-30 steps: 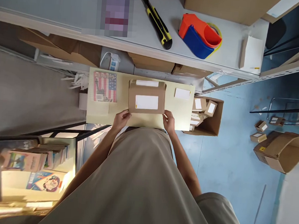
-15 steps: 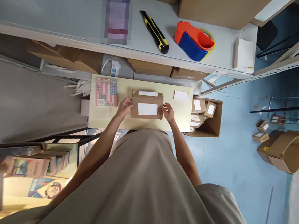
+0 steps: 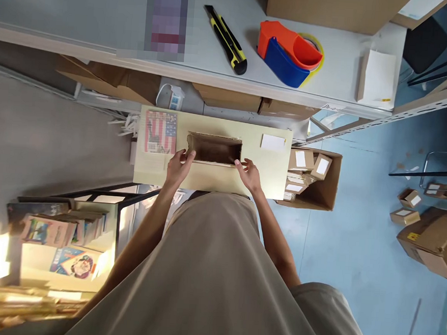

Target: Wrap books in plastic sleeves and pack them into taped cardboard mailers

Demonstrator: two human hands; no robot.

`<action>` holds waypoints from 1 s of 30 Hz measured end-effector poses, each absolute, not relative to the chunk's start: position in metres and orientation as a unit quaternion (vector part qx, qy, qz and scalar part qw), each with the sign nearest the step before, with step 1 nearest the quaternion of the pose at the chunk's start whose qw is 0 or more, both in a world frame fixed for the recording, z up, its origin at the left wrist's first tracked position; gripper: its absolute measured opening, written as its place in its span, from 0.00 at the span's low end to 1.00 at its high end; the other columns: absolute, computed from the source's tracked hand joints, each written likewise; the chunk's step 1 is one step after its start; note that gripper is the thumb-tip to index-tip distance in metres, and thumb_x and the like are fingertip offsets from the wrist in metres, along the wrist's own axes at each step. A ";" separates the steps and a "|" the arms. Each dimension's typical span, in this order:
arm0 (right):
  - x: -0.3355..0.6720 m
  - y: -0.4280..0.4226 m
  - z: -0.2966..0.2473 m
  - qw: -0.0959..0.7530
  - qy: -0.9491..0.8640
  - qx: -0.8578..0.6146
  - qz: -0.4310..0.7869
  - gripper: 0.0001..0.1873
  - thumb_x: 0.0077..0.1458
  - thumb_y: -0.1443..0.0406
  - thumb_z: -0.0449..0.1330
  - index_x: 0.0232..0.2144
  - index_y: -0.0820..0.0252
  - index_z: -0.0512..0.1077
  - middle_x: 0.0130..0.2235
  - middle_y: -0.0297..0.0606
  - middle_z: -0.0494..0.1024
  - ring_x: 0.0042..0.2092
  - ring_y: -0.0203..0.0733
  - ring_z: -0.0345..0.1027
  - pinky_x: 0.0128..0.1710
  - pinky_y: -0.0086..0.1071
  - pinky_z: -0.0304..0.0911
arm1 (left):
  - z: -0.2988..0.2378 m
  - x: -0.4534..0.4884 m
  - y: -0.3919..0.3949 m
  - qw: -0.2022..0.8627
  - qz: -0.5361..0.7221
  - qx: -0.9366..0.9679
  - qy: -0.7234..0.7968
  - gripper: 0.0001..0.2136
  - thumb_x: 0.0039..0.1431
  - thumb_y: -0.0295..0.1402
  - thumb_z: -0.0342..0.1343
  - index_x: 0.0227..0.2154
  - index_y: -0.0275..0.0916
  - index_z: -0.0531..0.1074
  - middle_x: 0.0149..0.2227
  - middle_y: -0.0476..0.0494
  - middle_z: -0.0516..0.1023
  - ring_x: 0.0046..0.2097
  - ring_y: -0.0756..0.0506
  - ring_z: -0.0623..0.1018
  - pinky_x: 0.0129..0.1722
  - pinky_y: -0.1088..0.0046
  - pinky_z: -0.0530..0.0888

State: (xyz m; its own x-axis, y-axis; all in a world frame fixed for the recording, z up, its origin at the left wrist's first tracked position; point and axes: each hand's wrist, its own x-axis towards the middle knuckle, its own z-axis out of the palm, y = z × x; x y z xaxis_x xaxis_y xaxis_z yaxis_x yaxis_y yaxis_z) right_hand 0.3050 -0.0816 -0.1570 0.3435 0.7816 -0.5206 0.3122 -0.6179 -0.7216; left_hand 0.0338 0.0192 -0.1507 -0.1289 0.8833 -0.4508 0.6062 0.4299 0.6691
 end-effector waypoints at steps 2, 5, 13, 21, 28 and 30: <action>0.307 -0.078 -0.160 0.218 -0.347 -0.790 0.455 0.38 0.70 0.35 0.60 0.60 0.59 0.78 0.55 0.53 0.89 0.57 0.55 0.84 0.56 0.42 0.73 | -0.159 0.035 0.017 0.395 0.129 0.511 0.752 0.23 0.70 0.48 0.63 0.58 0.36 0.80 0.51 0.29 0.88 0.57 0.31 0.84 0.60 0.56 0.76; 0.313 -0.071 -0.164 0.173 -0.364 -0.799 0.446 0.32 0.68 0.37 0.66 0.56 0.56 0.80 0.51 0.50 0.91 0.58 0.59 0.84 0.57 0.43 0.72 | -0.171 0.030 0.016 0.376 0.114 0.514 0.762 0.20 0.68 0.44 0.63 0.56 0.37 0.82 0.48 0.33 0.89 0.54 0.33 0.85 0.58 0.58 0.76; 0.326 -0.063 -0.179 0.144 -0.425 -0.777 0.442 0.13 0.76 0.58 0.61 0.41 0.54 0.83 0.45 0.44 0.91 0.50 0.52 0.87 0.51 0.38 0.72 | -0.186 0.019 0.005 0.366 0.152 0.495 0.774 0.18 0.68 0.42 0.59 0.51 0.33 0.83 0.38 0.39 0.85 0.43 0.40 0.84 0.47 0.67 0.77; 0.303 -0.065 -0.177 0.152 -0.425 -0.805 0.386 0.12 0.76 0.63 0.55 0.57 0.55 0.73 0.41 0.42 0.90 0.42 0.52 0.83 0.47 0.39 0.69 | -0.192 0.030 0.009 0.368 0.205 0.452 0.786 0.16 0.70 0.37 0.59 0.57 0.39 0.71 0.44 0.40 0.84 0.40 0.45 0.84 0.43 0.69 0.80; 0.286 -0.056 -0.177 0.103 -0.539 -0.740 0.388 0.17 0.73 0.69 0.58 0.55 0.52 0.83 0.56 0.45 0.90 0.54 0.56 0.85 0.58 0.45 0.73 | -0.172 0.005 0.016 0.339 0.176 0.575 0.723 0.14 0.71 0.29 0.51 0.48 0.41 0.82 0.48 0.41 0.87 0.49 0.42 0.87 0.50 0.68 0.81; 0.284 -0.048 -0.178 0.061 -0.559 -0.731 0.387 0.18 0.71 0.69 0.64 0.59 0.54 0.84 0.56 0.48 0.90 0.56 0.59 0.85 0.61 0.48 0.74 | -0.170 -0.005 0.021 0.367 0.172 0.590 0.698 0.15 0.71 0.32 0.55 0.54 0.41 0.82 0.55 0.39 0.88 0.54 0.40 0.87 0.54 0.66 0.81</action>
State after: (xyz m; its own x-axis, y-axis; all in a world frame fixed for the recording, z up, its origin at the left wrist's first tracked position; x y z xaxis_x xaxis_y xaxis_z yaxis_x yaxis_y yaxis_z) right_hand 0.2844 -0.0475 -0.1776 0.0758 0.8647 -0.4966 0.7699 -0.3672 -0.5219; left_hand -0.0053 0.0205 -0.1704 -0.0347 0.9501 -0.3100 0.6979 0.2451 0.6729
